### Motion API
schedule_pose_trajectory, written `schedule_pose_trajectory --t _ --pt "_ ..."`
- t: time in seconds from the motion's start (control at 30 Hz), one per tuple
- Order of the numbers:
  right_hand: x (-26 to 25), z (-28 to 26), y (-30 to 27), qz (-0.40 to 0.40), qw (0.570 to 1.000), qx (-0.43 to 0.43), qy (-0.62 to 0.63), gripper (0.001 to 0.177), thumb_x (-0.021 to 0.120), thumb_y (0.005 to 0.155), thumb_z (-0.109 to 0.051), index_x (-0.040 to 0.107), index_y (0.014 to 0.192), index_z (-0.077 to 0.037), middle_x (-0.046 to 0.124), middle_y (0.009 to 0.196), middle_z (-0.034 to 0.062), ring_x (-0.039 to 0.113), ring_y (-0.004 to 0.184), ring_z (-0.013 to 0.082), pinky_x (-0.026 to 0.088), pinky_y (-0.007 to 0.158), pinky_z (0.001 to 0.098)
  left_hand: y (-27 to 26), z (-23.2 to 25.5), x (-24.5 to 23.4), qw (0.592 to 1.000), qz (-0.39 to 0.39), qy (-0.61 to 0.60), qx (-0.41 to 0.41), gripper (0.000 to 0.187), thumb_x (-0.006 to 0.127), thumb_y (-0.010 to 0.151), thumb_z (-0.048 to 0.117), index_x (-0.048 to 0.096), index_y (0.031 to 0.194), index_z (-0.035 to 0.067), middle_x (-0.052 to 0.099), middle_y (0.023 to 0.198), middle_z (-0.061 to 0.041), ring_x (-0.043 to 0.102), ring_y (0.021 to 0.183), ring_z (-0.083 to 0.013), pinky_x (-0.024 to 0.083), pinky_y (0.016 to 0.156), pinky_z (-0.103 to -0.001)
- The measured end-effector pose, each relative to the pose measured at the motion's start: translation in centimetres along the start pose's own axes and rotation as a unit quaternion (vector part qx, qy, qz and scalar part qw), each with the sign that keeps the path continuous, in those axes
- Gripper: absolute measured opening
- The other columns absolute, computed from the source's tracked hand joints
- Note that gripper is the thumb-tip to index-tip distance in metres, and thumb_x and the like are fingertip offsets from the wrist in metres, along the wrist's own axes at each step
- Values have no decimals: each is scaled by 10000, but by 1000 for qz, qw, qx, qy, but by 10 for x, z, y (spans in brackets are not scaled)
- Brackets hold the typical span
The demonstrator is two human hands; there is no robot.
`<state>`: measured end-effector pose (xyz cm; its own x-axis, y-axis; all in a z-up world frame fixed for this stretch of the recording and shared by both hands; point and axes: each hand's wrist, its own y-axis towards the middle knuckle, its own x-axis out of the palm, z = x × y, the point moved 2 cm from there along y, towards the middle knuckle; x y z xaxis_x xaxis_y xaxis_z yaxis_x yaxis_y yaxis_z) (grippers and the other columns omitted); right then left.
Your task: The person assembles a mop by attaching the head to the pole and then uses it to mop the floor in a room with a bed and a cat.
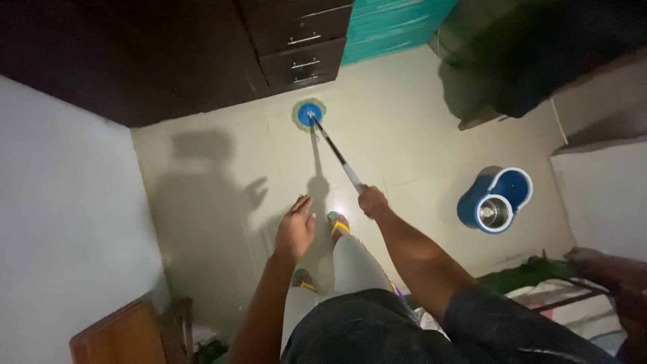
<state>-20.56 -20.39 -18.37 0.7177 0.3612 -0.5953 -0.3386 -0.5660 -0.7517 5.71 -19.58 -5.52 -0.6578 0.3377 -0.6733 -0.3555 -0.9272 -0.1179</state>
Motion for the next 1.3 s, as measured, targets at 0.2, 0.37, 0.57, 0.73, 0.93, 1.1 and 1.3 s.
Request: schedule_pose_trajectory --t 0.2,0.37,0.57,0.73,0.93,1.1,1.3 --pt "18 55 -76 -11 997 69 42 401 429 1005 -193 593 1368 -154 713 854 153 687 588 250 590 547 379 -41 16 -9 1000 -19 -17 14 428 580 955 136 602 1354 -17 582 1450 -169 518 1381 -299 423 1141 -373" --pt "52 116 -127 -16 998 54 39 403 453 989 -148 594 1367 -133 712 848 160 696 586 259 596 527 396 -83 23 -10 998 -42 -6 43 443 590 941 128 598 1362 -9 577 1456 -162 504 1387 -300 412 1139 -380" --pt "86 157 -181 16 996 62 61 344 492 987 -206 659 1277 -127 723 846 162 708 593 261 590 535 397 -113 30 -7 995 -68 -1 74 472 596 922 118 583 1377 -9 566 1457 -163 496 1385 -298 396 1140 -388" --pt "97 148 -195 74 985 74 137 285 520 988 -277 709 1127 -116 722 793 156 701 586 285 577 571 414 -124 31 -8 993 -57 -5 100 464 595 919 98 594 1365 -29 576 1453 -184 503 1398 -308 408 1155 -389" --pt "79 130 -127 92 991 39 84 287 506 987 -260 742 1058 -112 743 770 120 725 580 252 588 587 377 -105 36 -13 995 -55 -8 86 460 595 920 90 588 1363 -36 573 1450 -185 500 1386 -310 414 1136 -388" --pt "25 81 -54 84 976 124 160 303 505 1001 -315 728 1120 -148 722 799 109 716 625 245 600 576 381 -61 32 -4 997 -63 26 37 462 594 933 101 566 1374 -35 550 1463 -182 490 1385 -306 384 1141 -399" --pt "-50 33 21 66 982 107 143 314 497 981 -185 718 1185 -95 726 812 115 716 620 235 610 531 361 12 40 23 997 -35 -7 66 439 573 956 120 576 1355 -64 584 1429 -208 509 1379 -330 414 1145 -401"
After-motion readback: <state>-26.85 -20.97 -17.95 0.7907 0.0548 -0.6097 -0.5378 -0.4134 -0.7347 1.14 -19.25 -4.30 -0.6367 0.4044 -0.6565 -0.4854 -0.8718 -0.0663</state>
